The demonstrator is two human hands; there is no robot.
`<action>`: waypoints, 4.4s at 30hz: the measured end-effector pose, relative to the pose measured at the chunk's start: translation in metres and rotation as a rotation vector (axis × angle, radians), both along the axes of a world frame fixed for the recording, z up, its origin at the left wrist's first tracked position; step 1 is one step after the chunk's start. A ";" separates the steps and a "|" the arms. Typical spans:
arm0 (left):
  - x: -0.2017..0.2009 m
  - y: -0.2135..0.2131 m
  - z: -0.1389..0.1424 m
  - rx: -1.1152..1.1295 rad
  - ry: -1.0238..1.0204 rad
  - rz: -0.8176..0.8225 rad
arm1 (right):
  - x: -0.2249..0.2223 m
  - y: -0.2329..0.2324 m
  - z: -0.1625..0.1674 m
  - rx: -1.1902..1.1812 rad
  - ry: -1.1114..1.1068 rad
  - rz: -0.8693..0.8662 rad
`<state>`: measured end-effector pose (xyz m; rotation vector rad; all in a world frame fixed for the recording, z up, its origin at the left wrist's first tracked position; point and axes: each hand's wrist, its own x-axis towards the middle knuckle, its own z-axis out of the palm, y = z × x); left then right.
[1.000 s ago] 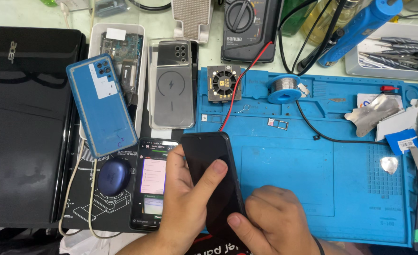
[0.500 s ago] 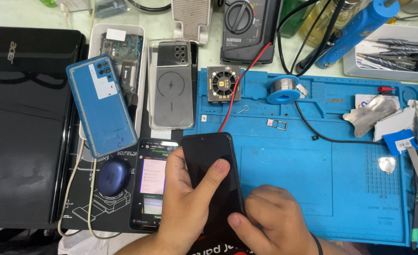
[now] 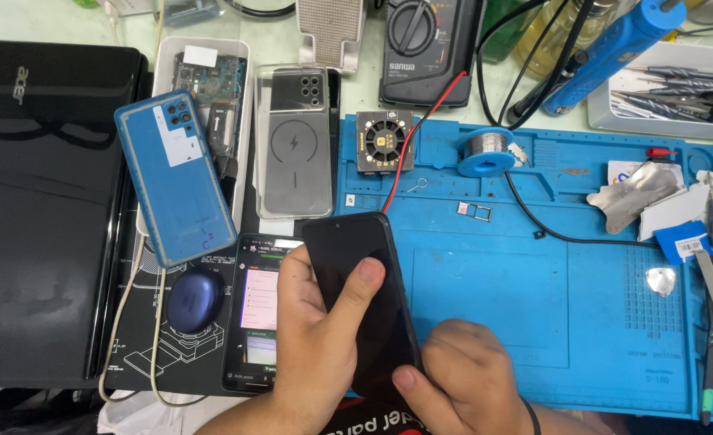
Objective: The person reassembles a disassembled smartphone by connecting internal ribbon cables, seating the battery, and closing the back cover. They then power on the device, test the touchscreen, and insert a SIM card into the tray.
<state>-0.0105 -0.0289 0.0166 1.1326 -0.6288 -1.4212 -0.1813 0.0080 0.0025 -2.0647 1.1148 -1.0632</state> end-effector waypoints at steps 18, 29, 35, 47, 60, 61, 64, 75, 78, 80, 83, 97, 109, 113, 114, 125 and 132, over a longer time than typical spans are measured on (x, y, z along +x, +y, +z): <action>0.015 0.004 0.024 -0.951 -0.886 -0.404 | -0.068 -0.005 0.064 -0.060 0.271 0.018; 0.028 -0.002 0.023 -0.687 -0.508 -0.804 | -0.076 -0.037 0.091 0.127 0.466 0.411; 0.032 -0.006 0.034 -0.693 -0.370 -0.806 | -0.060 -0.050 0.101 0.024 0.541 0.468; 0.031 -0.008 0.037 -0.554 -0.361 -0.697 | -0.055 -0.052 0.100 -0.050 0.535 0.394; 0.037 -0.036 0.089 -0.655 -0.639 -0.909 | -0.055 -0.038 0.072 -0.323 0.375 0.242; 0.037 -0.038 0.094 -0.734 -0.685 -0.896 | -0.055 -0.038 0.072 -0.331 0.352 0.253; 0.037 -0.046 0.106 -0.909 -0.780 -0.896 | -0.053 -0.039 0.069 -0.368 0.301 0.267; 0.030 -0.049 0.095 -0.901 -0.723 -1.018 | -0.059 -0.036 0.051 -0.491 0.335 0.207; 0.032 -0.048 0.088 -1.009 -0.711 -0.990 | -0.059 -0.036 0.046 -0.520 0.333 0.190; 0.031 -0.046 0.084 -0.957 -0.693 -0.968 | -0.061 -0.039 0.045 -0.528 0.338 0.207; 0.030 -0.044 0.078 -0.860 -0.693 -0.903 | -0.059 -0.039 0.044 -0.458 0.287 0.175; 0.001 -0.024 0.025 -0.170 -0.010 -0.614 | -0.030 -0.024 0.041 -0.158 0.020 -0.213; -0.005 0.004 0.005 -0.042 0.058 -0.439 | -0.009 -0.022 0.040 -0.173 0.092 -0.256; -0.004 0.007 0.005 -0.027 0.046 -0.393 | -0.011 -0.023 0.037 -0.138 0.064 -0.173; -0.004 0.007 0.005 -0.036 0.067 -0.374 | -0.011 -0.022 0.036 -0.124 0.040 -0.150; -0.007 0.013 0.003 -0.046 0.026 -0.368 | -0.010 -0.019 0.034 -0.155 0.098 -0.192; -0.001 0.007 0.003 -0.024 0.089 -0.211 | -0.006 -0.011 0.035 -0.066 0.092 -0.077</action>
